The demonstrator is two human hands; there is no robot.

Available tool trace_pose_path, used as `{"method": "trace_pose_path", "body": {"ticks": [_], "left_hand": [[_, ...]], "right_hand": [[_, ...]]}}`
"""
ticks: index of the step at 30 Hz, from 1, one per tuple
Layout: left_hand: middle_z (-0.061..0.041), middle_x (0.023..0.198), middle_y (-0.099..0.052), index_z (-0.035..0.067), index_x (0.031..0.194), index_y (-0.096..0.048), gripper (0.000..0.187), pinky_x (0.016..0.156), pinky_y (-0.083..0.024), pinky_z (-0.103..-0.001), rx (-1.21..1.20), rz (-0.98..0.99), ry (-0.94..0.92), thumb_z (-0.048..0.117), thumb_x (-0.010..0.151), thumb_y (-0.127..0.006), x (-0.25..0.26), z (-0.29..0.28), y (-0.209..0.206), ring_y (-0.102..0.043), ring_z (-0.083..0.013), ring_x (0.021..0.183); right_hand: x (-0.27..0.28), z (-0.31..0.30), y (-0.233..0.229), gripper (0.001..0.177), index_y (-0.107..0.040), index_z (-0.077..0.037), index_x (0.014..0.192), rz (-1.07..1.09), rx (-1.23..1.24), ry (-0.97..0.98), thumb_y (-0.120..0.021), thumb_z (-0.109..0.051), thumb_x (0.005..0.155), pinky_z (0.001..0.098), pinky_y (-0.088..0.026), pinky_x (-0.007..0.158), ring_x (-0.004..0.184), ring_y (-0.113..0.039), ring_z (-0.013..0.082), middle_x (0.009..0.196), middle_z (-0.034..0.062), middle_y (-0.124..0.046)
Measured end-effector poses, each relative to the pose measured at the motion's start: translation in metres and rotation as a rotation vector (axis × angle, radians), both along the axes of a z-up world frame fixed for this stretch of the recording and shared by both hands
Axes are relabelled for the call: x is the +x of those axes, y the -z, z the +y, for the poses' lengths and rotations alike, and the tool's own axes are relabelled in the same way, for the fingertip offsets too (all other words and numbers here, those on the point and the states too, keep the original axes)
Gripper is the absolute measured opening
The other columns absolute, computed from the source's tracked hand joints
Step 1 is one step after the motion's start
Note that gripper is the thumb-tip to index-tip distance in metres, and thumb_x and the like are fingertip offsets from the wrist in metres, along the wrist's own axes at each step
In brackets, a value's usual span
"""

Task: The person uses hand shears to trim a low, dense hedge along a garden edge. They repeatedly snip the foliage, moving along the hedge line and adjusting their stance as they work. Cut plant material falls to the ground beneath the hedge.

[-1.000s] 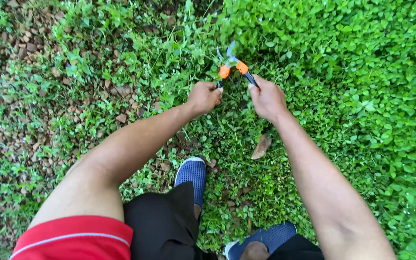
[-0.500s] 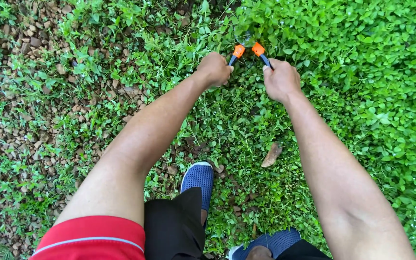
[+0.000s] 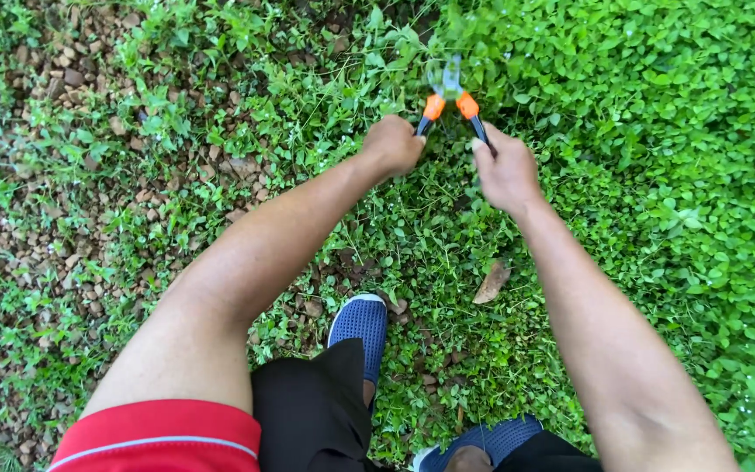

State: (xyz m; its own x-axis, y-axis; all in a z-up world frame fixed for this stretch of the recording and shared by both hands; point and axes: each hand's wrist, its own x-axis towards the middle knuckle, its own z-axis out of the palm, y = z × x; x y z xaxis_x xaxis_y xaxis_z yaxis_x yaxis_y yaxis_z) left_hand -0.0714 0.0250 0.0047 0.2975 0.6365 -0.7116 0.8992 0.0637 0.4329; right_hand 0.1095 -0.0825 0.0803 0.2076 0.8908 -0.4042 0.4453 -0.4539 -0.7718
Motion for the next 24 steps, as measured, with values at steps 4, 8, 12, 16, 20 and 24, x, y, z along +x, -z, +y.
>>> {"method": "trace_pose_path", "body": {"ticks": [4, 8, 12, 16, 20, 24], "left_hand": [[-0.01, 0.058, -0.07, 0.007, 0.072, -0.077, 0.036, 0.064, -0.061, -0.04, -0.051, -0.021, 0.232, 0.026, 0.099, -0.062, 0.004, -0.001, 0.0, -0.071, -0.0255, 0.052], [-0.014, 0.059, -0.069, 0.001, 0.077, -0.076, 0.034, 0.075, -0.061, -0.044, -0.127, -0.042, 0.274, 0.024, 0.098, -0.062, 0.014, -0.009, -0.002, -0.073, -0.0292, 0.054], [-0.02, 0.075, -0.074, 0.002, 0.077, -0.078, 0.045, 0.083, -0.059, -0.054, -0.029, 0.036, 0.267, 0.038, 0.097, -0.061, 0.04, 0.004, 0.001, -0.078, -0.0409, 0.085], [-0.018, 0.063, -0.07, 0.002, 0.07, -0.077, 0.039, 0.073, -0.061, -0.048, 0.02, -0.066, 0.161, 0.028, 0.095, -0.063, 0.044, 0.018, 0.024, -0.075, -0.0386, 0.065], [-0.019, 0.077, -0.069, -0.002, 0.082, -0.073, 0.039, 0.072, -0.058, -0.049, -0.009, -0.14, 0.075, 0.033, 0.096, -0.062, 0.053, 0.007, -0.003, -0.069, -0.0367, 0.075], [-0.019, 0.074, -0.074, -0.002, 0.089, -0.079, 0.04, 0.073, -0.061, -0.049, -0.068, -0.174, -0.181, 0.032, 0.094, -0.057, 0.069, -0.015, -0.072, -0.078, -0.0369, 0.07]], "right_hand": [[0.042, -0.036, 0.012, 0.04, -0.061, -0.005, 0.146, 0.003, -0.132, -0.06, -0.054, -0.007, 0.106, 0.0346, -0.049, 0.059, 0.06, -0.059, 0.0178, 0.09, 0.0147, -0.074], [0.049, -0.048, 0.008, 0.039, -0.067, -0.008, 0.141, -0.016, -0.153, -0.025, -0.058, -0.009, 0.103, 0.0355, -0.049, 0.061, 0.064, -0.06, 0.0185, 0.087, 0.0123, -0.075], [0.052, -0.043, 0.025, 0.031, -0.072, -0.006, 0.132, -0.113, -0.075, 0.038, -0.061, -0.015, 0.104, 0.0455, -0.054, 0.072, 0.076, -0.069, 0.0289, 0.085, 0.0135, -0.076], [0.058, -0.029, 0.04, 0.03, -0.075, -0.021, 0.128, -0.143, -0.12, 0.032, -0.062, -0.026, 0.101, 0.0436, -0.055, 0.075, 0.079, -0.071, 0.0227, 0.08, 0.0008, -0.075], [0.037, -0.014, 0.044, 0.029, -0.074, -0.019, 0.127, -0.135, -0.028, 0.087, -0.06, -0.021, 0.102, 0.0406, -0.055, 0.071, 0.078, -0.071, 0.0211, 0.082, 0.0048, -0.075], [-0.017, 0.006, 0.039, 0.035, -0.066, -0.006, 0.138, -0.104, 0.118, 0.144, -0.053, -0.008, 0.106, 0.0497, -0.057, 0.075, 0.085, -0.075, 0.0364, 0.095, 0.0219, -0.077]]}}
